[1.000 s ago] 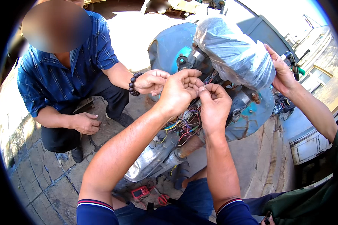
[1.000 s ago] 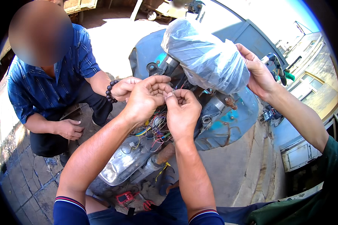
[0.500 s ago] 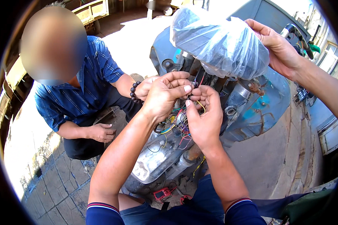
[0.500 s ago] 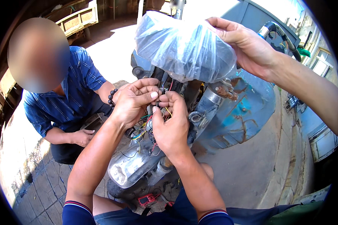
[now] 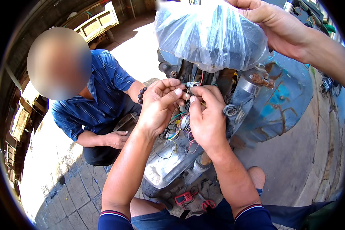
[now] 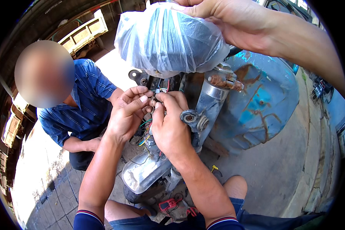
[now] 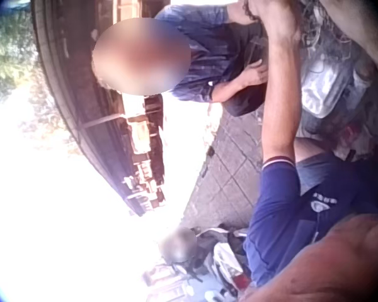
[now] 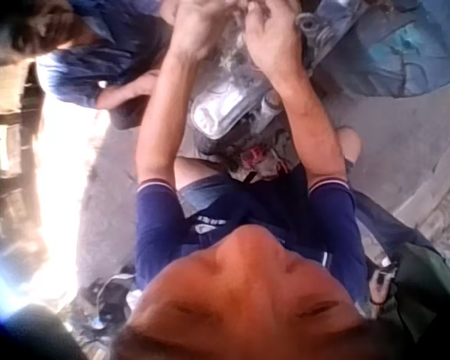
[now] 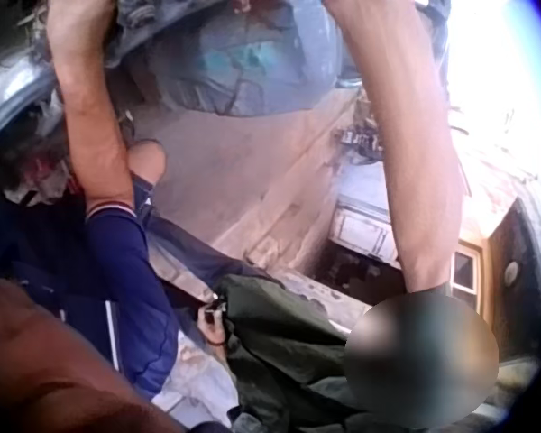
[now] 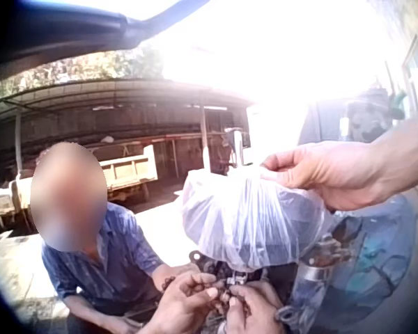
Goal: The person repairs a motorcycle's electrical wiring by cutting, stripping, and twisting wires together. They use red-handled scissors to cut wires and their hands to twist and connect them, while another person assists by holding the plastic-wrapped handlebar assembly.
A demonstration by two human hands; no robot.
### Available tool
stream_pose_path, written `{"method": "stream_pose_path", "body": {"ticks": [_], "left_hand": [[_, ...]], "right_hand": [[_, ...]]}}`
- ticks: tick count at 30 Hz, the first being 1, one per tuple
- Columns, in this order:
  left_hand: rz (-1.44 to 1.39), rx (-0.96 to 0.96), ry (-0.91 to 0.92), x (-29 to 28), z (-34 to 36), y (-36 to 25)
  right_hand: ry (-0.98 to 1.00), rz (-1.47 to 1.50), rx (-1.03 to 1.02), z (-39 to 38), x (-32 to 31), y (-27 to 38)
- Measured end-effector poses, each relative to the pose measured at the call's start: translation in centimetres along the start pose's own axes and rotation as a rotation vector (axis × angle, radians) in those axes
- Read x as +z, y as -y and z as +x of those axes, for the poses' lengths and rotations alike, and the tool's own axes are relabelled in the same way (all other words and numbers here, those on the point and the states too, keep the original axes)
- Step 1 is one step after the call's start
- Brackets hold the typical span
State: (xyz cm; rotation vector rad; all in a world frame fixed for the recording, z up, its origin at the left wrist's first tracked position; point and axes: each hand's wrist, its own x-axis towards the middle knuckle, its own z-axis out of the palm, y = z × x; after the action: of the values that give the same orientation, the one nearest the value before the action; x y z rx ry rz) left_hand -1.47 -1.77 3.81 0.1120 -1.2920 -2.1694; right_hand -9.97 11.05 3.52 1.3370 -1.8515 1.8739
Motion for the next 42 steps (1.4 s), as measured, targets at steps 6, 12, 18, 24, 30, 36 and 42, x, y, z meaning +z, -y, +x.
{"method": "stream_pose_path", "body": {"ticks": [6, 12, 18, 24, 30, 36, 42], "left_hand": [[0.206, 0.031, -0.117, 1.6, -0.7, 0.3], [0.464, -0.088, -0.091, 1.7, 0.0, -0.9], [0.519, -0.135, -0.010, 1.5, 0.6, -0.9], [0.495, -0.112, 0.028, 1.5, 0.6, -1.2], [0.453, -0.109, -0.052, 2.0, 0.8, -0.8], [0.292, -0.171, -0.026, 2.2, 0.2, -1.7], [0.418, -0.081, -0.107, 2.6, -0.7, -1.9]], "right_hand": [[0.028, 0.039, 0.001, 0.1, -0.3, 0.1], [0.048, 0.006, -0.054, -1.7, -0.7, 1.2], [0.186, -0.122, -0.353, -10.1, -6.3, 2.9], [0.536, -0.103, -0.084, -22.3, -12.2, -2.0], [0.713, -0.225, 0.167, -27.7, -12.6, -7.1], [0.736, -0.265, 0.222, -28.2, -11.7, -8.3], [0.725, -0.252, 0.255, -28.1, -12.1, -8.5]]}}
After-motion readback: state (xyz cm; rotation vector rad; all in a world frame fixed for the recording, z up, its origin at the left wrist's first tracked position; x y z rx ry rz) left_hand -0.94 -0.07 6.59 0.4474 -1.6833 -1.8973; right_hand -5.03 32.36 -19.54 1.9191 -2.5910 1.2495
